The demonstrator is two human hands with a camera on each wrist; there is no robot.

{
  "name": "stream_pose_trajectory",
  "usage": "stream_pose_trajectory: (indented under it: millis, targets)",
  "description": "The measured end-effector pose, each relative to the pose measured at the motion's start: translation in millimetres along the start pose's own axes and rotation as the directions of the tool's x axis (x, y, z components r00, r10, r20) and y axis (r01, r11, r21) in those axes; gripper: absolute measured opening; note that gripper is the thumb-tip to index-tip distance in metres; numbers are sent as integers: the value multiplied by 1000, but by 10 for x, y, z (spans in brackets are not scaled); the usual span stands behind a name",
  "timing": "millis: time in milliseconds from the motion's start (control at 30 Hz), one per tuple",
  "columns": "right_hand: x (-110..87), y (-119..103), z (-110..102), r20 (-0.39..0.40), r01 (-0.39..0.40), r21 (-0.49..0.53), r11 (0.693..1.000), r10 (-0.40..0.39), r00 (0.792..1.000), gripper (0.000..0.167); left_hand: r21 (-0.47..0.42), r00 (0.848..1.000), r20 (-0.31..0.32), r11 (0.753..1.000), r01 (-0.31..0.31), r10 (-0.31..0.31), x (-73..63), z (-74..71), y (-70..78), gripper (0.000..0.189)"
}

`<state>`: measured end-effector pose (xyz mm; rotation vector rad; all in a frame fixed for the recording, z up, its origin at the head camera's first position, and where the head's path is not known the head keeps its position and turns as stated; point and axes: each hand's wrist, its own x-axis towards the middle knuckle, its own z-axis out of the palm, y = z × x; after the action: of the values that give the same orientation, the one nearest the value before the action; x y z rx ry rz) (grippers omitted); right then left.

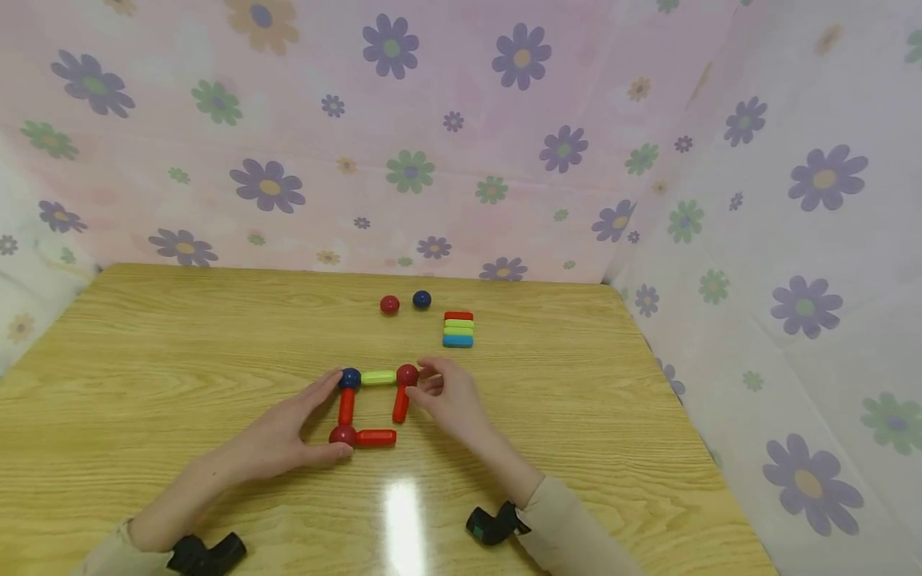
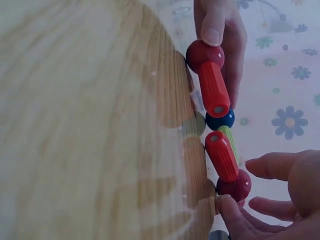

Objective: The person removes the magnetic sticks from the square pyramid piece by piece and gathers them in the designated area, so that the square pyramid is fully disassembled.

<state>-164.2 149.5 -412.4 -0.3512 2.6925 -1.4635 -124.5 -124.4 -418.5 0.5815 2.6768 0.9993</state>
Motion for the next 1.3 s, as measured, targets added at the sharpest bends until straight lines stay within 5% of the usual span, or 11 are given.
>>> stream_pose_trajectory:
  millis: [233, 633, 1300]
  targets:
    - [11, -1, 48, 38, -17, -41, 999, 19, 999, 48, -5, 1000, 0, 1000, 3, -3, -6, -7, -2, 112]
    - [30, 5, 195, -11, 55, -104, 993, -56, 998, 56, 1, 1000, -11, 1000, -10, 11, -7, -10, -5, 111]
    - [-11, 80, -29, 96, 125, -118, 985, -114, 989, 53, 8, 1000, 7, 1000, 0, 0, -12, -2, 2, 112]
